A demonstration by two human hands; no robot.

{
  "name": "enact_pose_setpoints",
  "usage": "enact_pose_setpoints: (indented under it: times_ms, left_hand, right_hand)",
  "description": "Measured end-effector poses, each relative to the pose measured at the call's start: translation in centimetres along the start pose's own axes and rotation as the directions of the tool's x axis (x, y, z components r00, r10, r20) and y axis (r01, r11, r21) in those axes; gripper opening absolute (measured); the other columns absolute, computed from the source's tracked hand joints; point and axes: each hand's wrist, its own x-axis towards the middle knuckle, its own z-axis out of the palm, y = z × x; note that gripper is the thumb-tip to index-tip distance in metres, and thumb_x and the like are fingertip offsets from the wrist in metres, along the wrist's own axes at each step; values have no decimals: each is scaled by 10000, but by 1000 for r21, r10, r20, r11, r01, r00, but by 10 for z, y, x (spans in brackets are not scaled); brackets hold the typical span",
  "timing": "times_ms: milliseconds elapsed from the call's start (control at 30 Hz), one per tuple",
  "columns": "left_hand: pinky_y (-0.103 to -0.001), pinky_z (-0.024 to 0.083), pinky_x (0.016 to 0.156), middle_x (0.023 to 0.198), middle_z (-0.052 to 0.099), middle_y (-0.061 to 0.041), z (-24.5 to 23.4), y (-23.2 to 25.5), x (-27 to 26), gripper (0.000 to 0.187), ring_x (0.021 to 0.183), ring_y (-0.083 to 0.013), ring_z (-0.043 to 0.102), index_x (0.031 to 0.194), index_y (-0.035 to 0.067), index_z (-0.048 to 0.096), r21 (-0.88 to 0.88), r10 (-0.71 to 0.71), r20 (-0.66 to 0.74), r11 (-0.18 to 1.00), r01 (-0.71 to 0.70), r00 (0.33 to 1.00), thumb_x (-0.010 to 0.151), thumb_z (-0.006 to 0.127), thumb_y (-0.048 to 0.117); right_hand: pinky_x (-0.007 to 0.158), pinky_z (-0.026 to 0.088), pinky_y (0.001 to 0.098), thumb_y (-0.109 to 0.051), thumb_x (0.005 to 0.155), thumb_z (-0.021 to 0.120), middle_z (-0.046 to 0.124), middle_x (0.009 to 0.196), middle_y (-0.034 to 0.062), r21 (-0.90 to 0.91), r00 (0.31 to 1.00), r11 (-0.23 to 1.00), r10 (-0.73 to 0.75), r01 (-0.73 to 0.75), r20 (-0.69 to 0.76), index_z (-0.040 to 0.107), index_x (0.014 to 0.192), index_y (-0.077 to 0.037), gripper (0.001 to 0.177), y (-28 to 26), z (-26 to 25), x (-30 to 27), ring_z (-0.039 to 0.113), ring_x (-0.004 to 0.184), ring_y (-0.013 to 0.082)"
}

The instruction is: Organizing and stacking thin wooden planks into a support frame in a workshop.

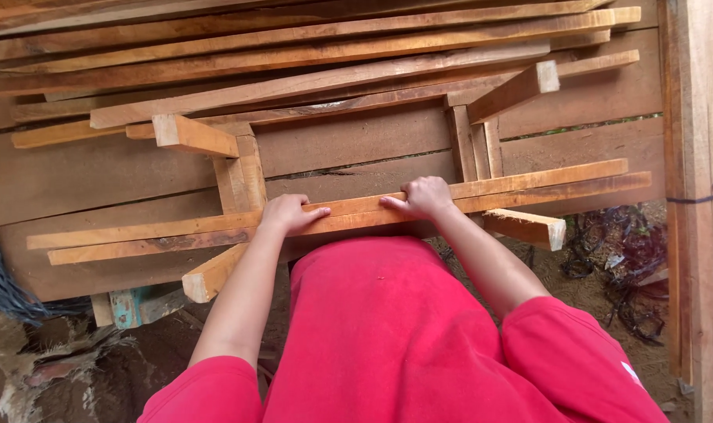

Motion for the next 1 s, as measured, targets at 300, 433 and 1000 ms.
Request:
enact_pose_setpoints:
  times_ms: [300,433,1000]
  left_hand:
    - [-429,539,920,1053,779,-111,12,-3,-5,683,1128,-318,710,1035,268,766,-28,-13,-64,1000,11,998,785,527,857]
    - [-436,516,930,1054,779,-107,10,-1,-6,646,1116,-307,711,1048,252,754,-12,24,-74,1000,-25,997,819,525,811]
    - [-434,495,930,1070,777,-65,8,1,-11,641,1114,-268,721,1050,232,714,37,70,-80,997,-67,994,913,414,782]
  right_hand:
    - [755,558,458,-857,862,416,761,808,145,19,997,1000,-15,17,-77,755,841,-191,747,2,5,-3,762,882,369]
    - [754,561,446,-868,854,415,754,800,155,5,995,1000,-3,4,-99,747,826,-202,745,2,4,-4,759,878,368]
    - [772,564,453,-829,874,413,752,808,163,30,999,1000,6,-5,-45,749,844,-199,714,4,10,4,758,890,369]
